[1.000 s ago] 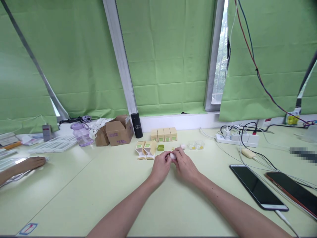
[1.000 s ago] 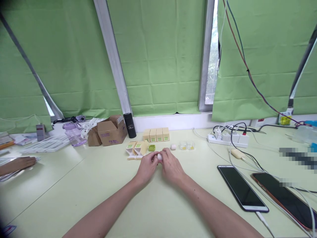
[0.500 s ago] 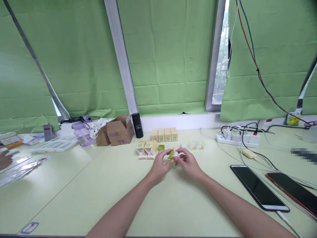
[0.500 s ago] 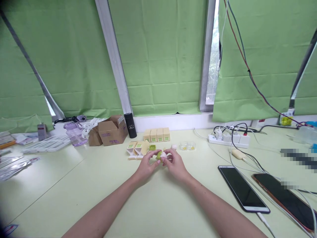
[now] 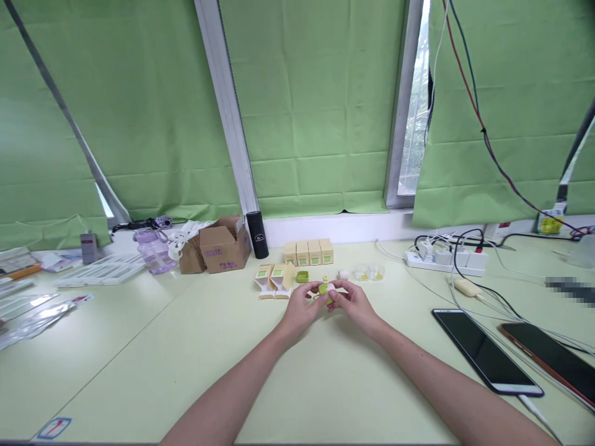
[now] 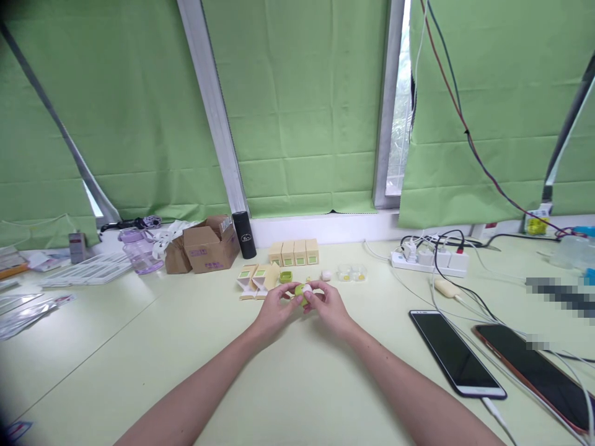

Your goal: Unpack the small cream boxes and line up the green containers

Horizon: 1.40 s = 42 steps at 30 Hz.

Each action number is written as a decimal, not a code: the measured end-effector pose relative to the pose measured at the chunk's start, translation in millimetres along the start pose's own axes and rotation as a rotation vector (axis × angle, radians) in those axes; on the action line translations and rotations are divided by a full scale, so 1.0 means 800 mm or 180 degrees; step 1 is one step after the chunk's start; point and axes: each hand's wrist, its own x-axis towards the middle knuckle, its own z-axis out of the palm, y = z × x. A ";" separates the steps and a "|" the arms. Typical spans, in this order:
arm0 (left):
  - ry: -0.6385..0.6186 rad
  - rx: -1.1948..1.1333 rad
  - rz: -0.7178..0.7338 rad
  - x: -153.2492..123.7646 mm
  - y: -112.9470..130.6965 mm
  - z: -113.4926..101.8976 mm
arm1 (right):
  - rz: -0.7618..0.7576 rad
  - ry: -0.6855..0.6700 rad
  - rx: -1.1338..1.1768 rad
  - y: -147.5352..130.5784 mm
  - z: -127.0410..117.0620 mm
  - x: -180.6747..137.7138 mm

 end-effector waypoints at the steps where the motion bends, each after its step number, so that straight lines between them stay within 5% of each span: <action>1: -0.0013 -0.0037 0.0001 0.000 0.002 0.001 | 0.0007 0.0003 -0.0012 0.000 0.000 0.000; 16: 0.0241 -0.0048 -0.0045 -0.001 0.010 0.008 | 0.0113 0.0135 0.0054 0.009 0.006 0.002; 24: 0.0550 -0.0343 -0.0058 0.009 -0.015 -0.006 | 0.0184 0.0784 0.0674 0.003 -0.023 0.014; 29: 0.0586 -0.0763 -0.0125 0.012 -0.026 -0.010 | 0.0387 0.0622 0.0936 0.000 -0.038 0.014; 42: 0.0558 -0.1148 -0.0059 0.007 -0.021 -0.008 | 0.0460 0.0380 0.1346 -0.023 -0.023 0.005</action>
